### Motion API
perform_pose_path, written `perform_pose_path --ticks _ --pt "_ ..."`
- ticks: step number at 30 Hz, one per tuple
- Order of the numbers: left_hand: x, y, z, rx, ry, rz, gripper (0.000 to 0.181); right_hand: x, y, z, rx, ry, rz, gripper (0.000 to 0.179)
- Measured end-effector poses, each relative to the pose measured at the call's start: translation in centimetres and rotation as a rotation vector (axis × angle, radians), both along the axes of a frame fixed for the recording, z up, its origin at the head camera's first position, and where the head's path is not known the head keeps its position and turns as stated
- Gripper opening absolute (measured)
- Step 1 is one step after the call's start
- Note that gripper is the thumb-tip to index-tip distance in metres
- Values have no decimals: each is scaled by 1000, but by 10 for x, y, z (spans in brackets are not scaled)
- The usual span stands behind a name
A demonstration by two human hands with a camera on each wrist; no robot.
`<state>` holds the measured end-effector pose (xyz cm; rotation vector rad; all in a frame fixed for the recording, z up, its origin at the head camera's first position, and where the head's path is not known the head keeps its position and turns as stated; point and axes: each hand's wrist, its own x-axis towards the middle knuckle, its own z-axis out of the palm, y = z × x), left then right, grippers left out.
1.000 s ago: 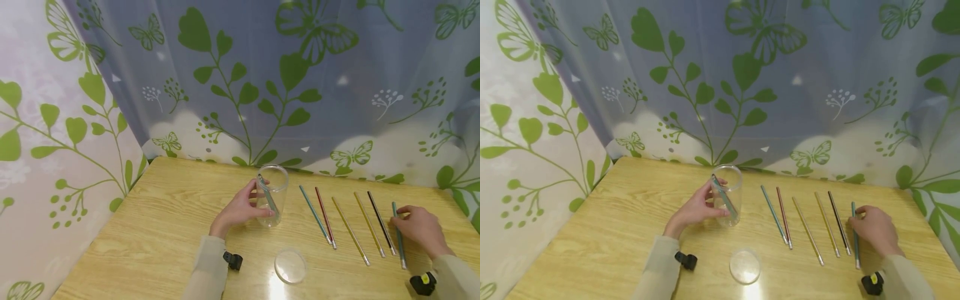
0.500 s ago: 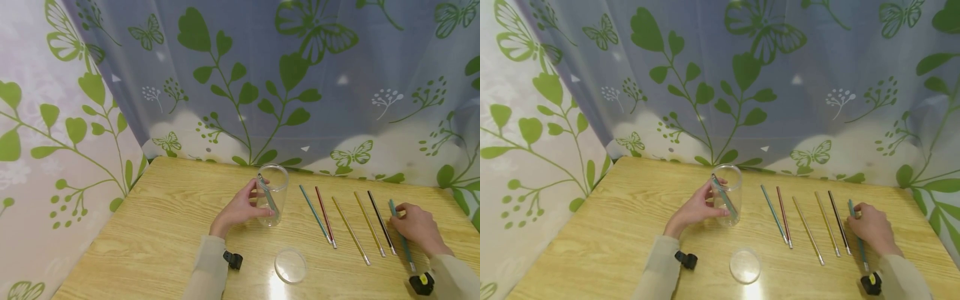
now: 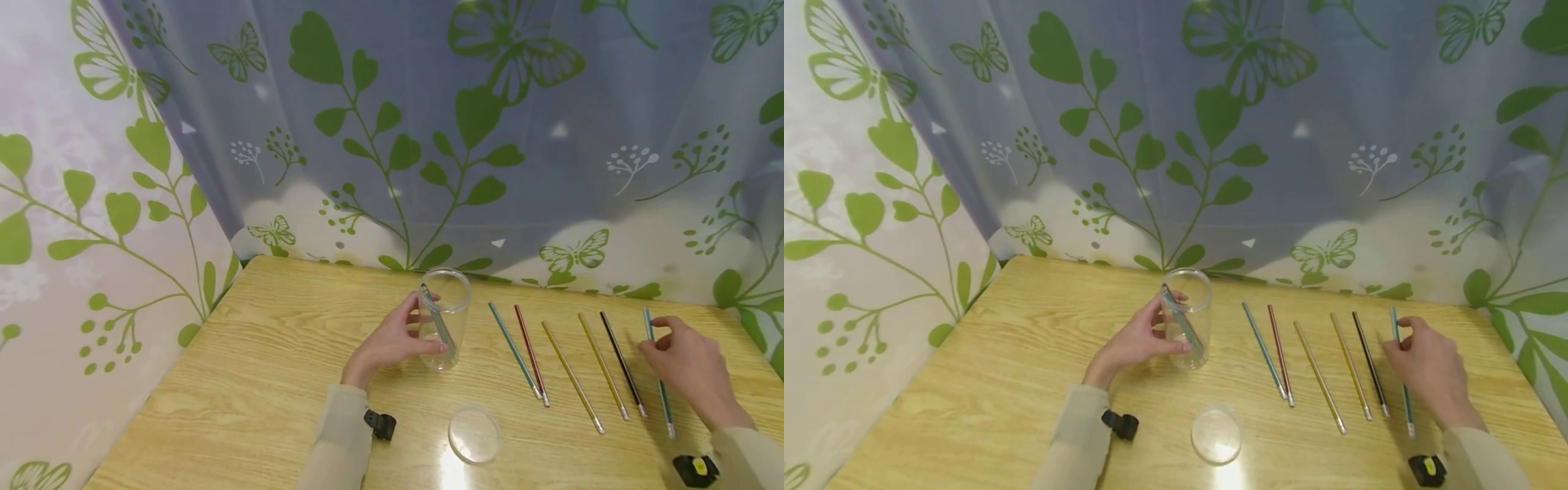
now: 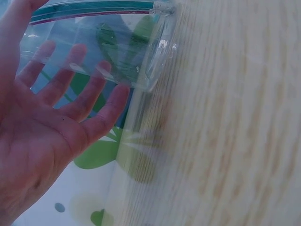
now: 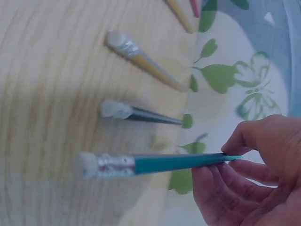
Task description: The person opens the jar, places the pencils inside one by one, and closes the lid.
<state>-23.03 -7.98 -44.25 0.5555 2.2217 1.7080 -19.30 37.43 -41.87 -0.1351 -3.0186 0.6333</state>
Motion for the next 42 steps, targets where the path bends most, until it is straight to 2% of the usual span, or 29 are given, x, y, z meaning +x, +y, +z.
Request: perform_pose_path --ticks 4,14,24,30,35,42 --pt "0 0 -1 0 -4 -6 78 4 -9 7 3 70 -35 56" --pt "-1 0 1 1 -7 0 79 14 -36 33 -34 316 -97 57" --pt "-2 0 -2 -3 2 -5 78 22 -55 54 -86 517 -96 54" --pt "-2 0 -2 -9 13 -11 81 26 -66 64 -114 609 -91 54" --pt "-3 0 -1 -2 10 -18 83 29 -74 71 -150 644 -84 57" --pt "-2 0 -1 -2 0 -16 83 30 -84 81 -176 728 -32 59"
